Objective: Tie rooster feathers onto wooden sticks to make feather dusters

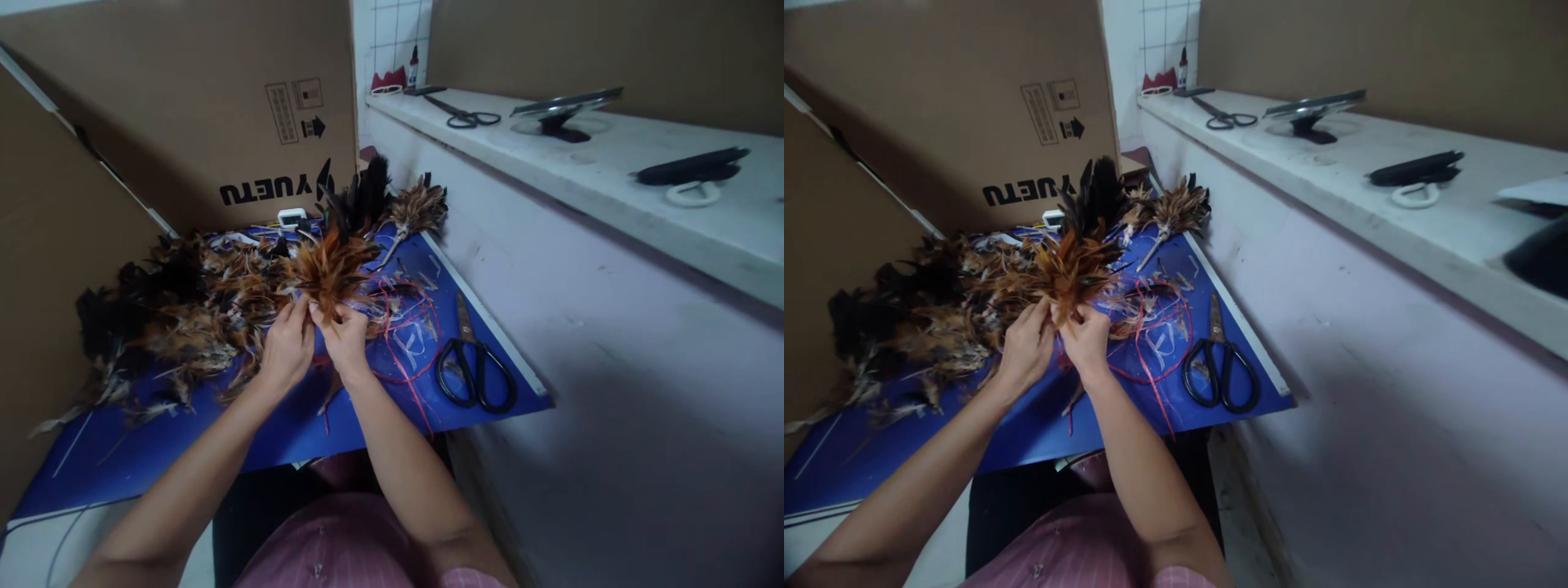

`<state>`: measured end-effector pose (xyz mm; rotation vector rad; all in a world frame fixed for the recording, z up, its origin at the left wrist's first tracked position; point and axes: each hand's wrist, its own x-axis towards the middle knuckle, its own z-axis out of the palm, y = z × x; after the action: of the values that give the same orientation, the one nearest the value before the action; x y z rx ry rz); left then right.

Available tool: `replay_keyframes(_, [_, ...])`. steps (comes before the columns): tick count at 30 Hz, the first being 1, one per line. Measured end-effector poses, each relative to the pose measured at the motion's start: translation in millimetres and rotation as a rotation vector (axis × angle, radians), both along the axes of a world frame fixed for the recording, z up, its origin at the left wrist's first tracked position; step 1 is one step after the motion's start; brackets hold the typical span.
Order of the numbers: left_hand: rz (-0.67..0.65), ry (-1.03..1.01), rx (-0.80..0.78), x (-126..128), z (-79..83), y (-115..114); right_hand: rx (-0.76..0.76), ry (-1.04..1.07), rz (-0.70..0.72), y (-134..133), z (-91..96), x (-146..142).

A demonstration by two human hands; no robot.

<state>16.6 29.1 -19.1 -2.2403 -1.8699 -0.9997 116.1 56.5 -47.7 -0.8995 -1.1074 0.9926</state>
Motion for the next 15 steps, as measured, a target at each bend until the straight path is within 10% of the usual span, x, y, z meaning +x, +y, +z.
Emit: replay_keyframes(15, [-0.195, -0.884, -0.358, -18.6, 16.9, 7.7, -0.041, 0.236, 0.135, 2.5, -1.3, -6.3])
